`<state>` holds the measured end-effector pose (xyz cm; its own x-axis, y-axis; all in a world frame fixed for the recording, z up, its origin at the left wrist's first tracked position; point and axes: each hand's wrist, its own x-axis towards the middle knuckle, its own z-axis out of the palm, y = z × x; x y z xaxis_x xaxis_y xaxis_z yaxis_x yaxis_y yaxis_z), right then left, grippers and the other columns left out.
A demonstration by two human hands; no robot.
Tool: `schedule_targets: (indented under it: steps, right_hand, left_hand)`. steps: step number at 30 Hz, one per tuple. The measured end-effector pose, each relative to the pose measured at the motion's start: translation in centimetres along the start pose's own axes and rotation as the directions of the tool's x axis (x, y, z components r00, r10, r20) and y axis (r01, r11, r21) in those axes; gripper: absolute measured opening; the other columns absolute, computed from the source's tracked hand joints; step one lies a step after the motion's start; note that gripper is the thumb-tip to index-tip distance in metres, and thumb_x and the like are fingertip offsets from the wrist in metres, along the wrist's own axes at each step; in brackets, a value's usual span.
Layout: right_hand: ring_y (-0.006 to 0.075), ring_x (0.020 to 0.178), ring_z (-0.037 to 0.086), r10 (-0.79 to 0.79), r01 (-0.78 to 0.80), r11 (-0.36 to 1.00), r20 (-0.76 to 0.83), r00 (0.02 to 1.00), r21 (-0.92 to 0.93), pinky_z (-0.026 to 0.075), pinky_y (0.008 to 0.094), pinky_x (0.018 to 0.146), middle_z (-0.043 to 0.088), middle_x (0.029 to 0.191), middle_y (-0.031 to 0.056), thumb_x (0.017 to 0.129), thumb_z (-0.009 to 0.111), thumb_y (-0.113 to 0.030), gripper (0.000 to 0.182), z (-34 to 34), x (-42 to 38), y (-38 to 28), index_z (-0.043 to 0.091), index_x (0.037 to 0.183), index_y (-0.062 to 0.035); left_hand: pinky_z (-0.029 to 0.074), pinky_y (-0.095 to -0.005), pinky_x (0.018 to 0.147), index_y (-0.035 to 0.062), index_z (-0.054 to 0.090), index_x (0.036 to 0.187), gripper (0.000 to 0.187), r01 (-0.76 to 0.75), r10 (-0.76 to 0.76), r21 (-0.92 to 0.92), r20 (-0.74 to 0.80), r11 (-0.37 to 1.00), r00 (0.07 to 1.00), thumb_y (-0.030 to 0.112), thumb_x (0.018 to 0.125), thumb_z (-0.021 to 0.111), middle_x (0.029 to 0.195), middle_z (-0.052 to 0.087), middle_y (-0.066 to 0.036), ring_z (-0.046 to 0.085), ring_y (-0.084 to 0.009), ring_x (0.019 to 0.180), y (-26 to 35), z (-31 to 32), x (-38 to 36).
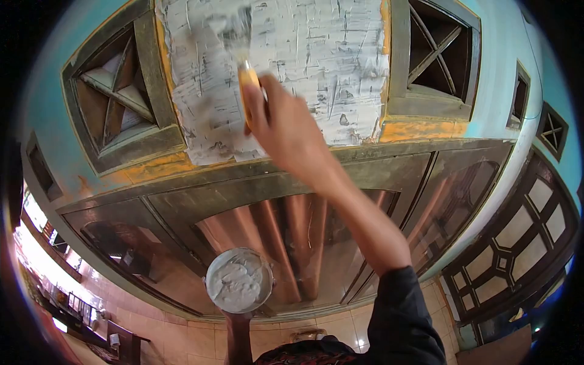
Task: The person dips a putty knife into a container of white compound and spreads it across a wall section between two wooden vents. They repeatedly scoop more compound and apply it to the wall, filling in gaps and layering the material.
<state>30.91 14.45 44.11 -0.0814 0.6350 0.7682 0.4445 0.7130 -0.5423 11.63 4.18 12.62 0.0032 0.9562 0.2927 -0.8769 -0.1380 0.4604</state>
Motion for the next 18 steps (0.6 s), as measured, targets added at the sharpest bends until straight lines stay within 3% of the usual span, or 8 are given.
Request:
schedule_targets:
  steps: [1,2,3,5,9,10,17,18]
  right_hand:
    - [0.0371,0.062,0.066,-0.010,0.010,1.000,0.003,1.000,0.004,0.050,0.0442,0.061,0.065,0.066,0.0173,0.105,0.038,-0.032,0.037,-0.2,1.8,-0.3,0.052,0.094,0.0011]
    - [0.0385,0.063,0.066,0.014,-0.014,1.000,0.007,1.000,0.023,0.050,0.0449,0.061,0.065,0.066,0.0181,0.105,0.037,-0.036,0.042,-0.1,2.8,0.0,0.053,0.092,0.0008]
    - [0.0385,0.063,0.066,0.008,-0.008,1.000,0.009,1.000,0.024,0.050,0.0449,0.061,0.065,0.066,0.0181,0.105,0.037,-0.036,0.042,0.1,2.4,0.5,0.053,0.092,0.0008]
    - [0.0393,0.066,0.067,0.096,-0.090,0.992,0.072,0.993,-0.094,0.050,0.0453,0.061,0.065,0.065,0.0183,0.105,0.038,-0.036,0.040,0.6,-0.1,2.1,0.053,0.095,-0.0002]
    - [0.0400,0.068,0.067,0.131,-0.121,0.988,0.097,0.987,-0.099,0.050,0.0459,0.062,0.065,0.066,0.0180,0.105,0.039,-0.034,0.036,1.8,-7.3,4.2,0.051,0.099,-0.0008]
    - [0.0401,0.068,0.067,0.121,-0.113,0.990,0.092,0.988,-0.084,0.050,0.0463,0.062,0.065,0.066,0.0177,0.105,0.039,-0.033,0.034,1.8,-7.9,4.2,0.051,0.100,-0.0009]
    - [0.0358,0.059,0.066,0.045,-0.046,0.998,0.019,0.999,0.036,0.050,0.0430,0.057,0.065,0.064,0.0176,0.105,0.040,-0.033,0.037,-0.7,3.5,0.3,0.053,0.095,0.0001]
    - [0.0352,0.058,0.066,0.074,-0.075,0.996,0.035,0.997,0.041,0.050,0.0421,0.057,0.065,0.064,0.0178,0.105,0.039,-0.034,0.038,-0.4,4.1,1.0,0.053,0.094,0.0005]
  left_hand:
    - [0.043,-0.0584,0.104,0.0200,0.031,0.149,0.071,-0.004,0.004,-0.003,0.002,1.000,1.000,0.068,0.096,0.030,0.149,0.036,-0.010,0.043,-0.0331,0.132,-0.6,-0.4,0.0]
    - [0.042,-0.0559,0.106,0.0198,0.031,0.149,0.069,-0.248,0.259,0.364,0.020,0.898,0.966,0.065,0.097,0.031,0.149,0.036,-0.010,0.043,-0.0319,0.132,-1.4,-0.8,-0.2]
    - [0.041,-0.0535,0.107,0.0196,0.032,0.149,0.067,-0.429,0.475,0.665,0.126,0.611,0.871,0.063,0.098,0.033,0.149,0.036,-0.010,0.043,-0.0308,0.131,-1.9,-1.3,-0.5]
    - [0.041,-0.0529,0.107,0.0195,0.032,0.148,0.066,-0.412,0.465,0.657,0.105,0.631,0.879,0.063,0.098,0.033,0.149,0.037,-0.010,0.043,-0.0302,0.131,-1.5,-1.6,-1.0]
    - [0.039,-0.0504,0.109,0.0190,0.034,0.148,0.063,-0.333,0.400,0.601,0.024,0.726,0.916,0.060,0.099,0.034,0.147,0.040,-0.010,0.044,-0.0278,0.130,-0.7,-1.5,-1.3]
    - [0.038,-0.0511,0.109,0.0191,0.033,0.148,0.064,-0.115,0.124,0.110,-0.083,0.987,0.989,0.061,0.099,0.032,0.146,0.041,-0.009,0.044,-0.0277,0.130,0.6,-0.7,-0.9]
    - [0.037,-0.0520,0.110,0.0188,0.033,0.149,0.067,-0.262,0.286,0.307,-0.034,0.915,0.958,0.063,0.098,0.031,0.147,0.040,-0.009,0.044,-0.0301,0.131,-1.2,-4.4,0.1]
    - [0.037,-0.0541,0.109,0.0183,0.033,0.148,0.069,-0.375,0.427,0.504,0.015,0.778,0.904,0.065,0.097,0.031,0.147,0.041,-0.009,0.043,-0.0319,0.131,-1.7,-4.4,-0.1]
